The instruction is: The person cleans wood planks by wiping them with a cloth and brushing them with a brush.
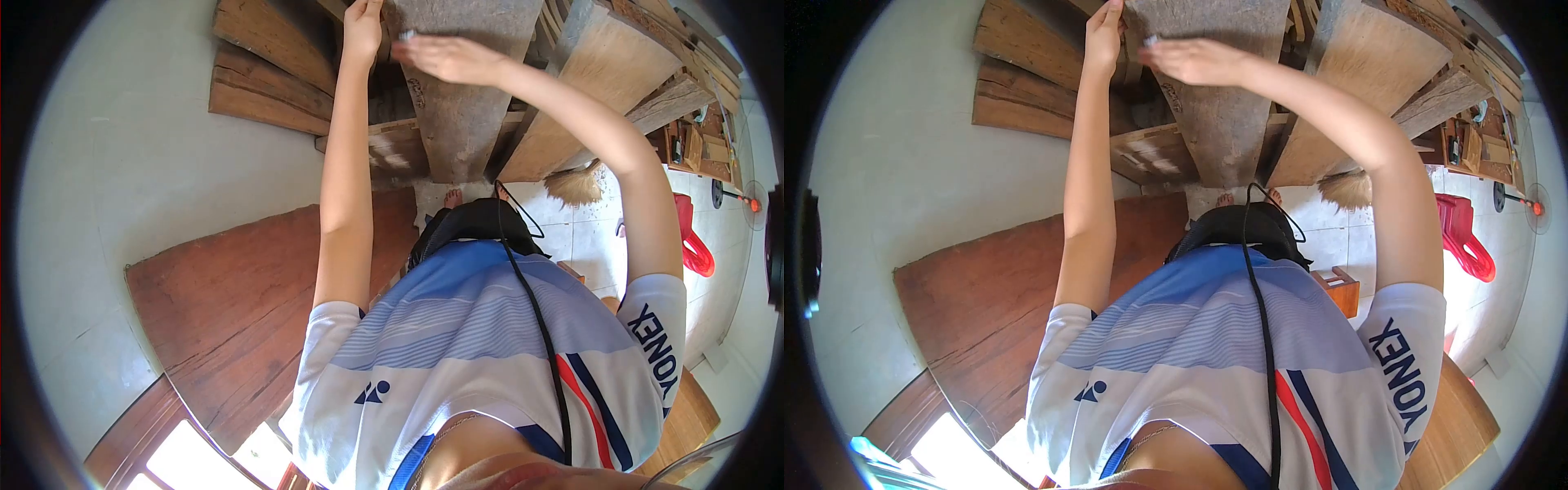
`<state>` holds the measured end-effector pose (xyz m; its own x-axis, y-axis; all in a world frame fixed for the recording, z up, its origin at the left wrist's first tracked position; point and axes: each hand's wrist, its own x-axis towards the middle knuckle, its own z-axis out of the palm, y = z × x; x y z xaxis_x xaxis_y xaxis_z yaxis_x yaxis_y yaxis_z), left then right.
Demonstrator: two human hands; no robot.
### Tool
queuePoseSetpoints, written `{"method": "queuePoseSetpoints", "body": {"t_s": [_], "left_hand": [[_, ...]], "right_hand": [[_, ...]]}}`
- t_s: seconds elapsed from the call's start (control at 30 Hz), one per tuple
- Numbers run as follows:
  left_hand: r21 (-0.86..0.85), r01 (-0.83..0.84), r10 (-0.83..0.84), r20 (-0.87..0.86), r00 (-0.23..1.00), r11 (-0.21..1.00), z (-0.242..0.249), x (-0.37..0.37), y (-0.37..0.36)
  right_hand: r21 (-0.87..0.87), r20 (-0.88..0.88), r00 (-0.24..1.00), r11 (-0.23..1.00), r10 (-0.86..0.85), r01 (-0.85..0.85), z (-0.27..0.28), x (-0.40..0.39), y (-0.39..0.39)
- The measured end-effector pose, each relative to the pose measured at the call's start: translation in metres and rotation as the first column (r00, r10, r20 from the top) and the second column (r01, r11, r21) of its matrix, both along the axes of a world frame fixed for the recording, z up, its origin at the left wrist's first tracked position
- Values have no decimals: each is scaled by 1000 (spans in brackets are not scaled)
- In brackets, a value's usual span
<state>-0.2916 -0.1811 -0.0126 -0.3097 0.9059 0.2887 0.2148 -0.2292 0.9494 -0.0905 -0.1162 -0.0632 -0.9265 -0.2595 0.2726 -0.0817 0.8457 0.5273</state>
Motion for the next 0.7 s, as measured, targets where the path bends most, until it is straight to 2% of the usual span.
{"method": "queuePoseSetpoints", "body": {"t_s": [0.07, 0.13, 0.17, 0.2, 0.3, 0.33, 0.4, 0.5, 0.53, 0.6, 0.67, 0.7], "left_hand": [[43, 46, -51, 131, 990, 998, -9, -1, 6], [82, 91, -110, 265, 958, 992, -13, 2, 9], [97, 113, -139, 334, 932, 989, -13, 5, 9], [113, 135, -169, 398, 902, 984, -13, 6, 9], [-90, 135, -110, 245, 963, 987, -64, -36, 33], [-36, 87, -78, 197, 977, 996, -49, -25, 26], [75, 0, -7, 102, 995, 997, -4, 8, 5], [71, 84, -98, 220, 971, 994, -11, 3, 7], [68, 77, -90, 210, 974, 995, -13, 2, 7], [64, 67, -78, 192, 978, 996, -13, 2, 7], [68, 66, -80, 215, 973, 995, -7, 8, 5], [72, 64, -79, 225, 971, 995, -6, 10, 4]], "right_hand": [[-268, -242, 970, 959, 29, -95, 35, -2, 12], [-302, -303, 943, 952, -140, 44, 87, 5, 10], [-225, -299, 924, 958, -240, 176, 71, 5, 22], [-250, -292, 938, 962, -184, 111, 58, 7, 24], [-291, -271, 961, 956, -50, -32, 4, 9, 10], [-172, -220, 975, 984, 11, -50, -27, 6, 13], [-196, 60, 998, 980, -19, 31, -43, 23, -9], [-56, 76, 997, 998, -22, 26, -46, 26, 0], [-121, -17, 1000, 992, 14, -16, -43, 29, 10], [-238, -203, 977, 965, 59, -108, 1, 34, 37], [-239, -277, 957, 971, -86, 18, 73, 43, 32], [-274, -327, 934, 960, -146, 55, 86, 44, 28]]}}
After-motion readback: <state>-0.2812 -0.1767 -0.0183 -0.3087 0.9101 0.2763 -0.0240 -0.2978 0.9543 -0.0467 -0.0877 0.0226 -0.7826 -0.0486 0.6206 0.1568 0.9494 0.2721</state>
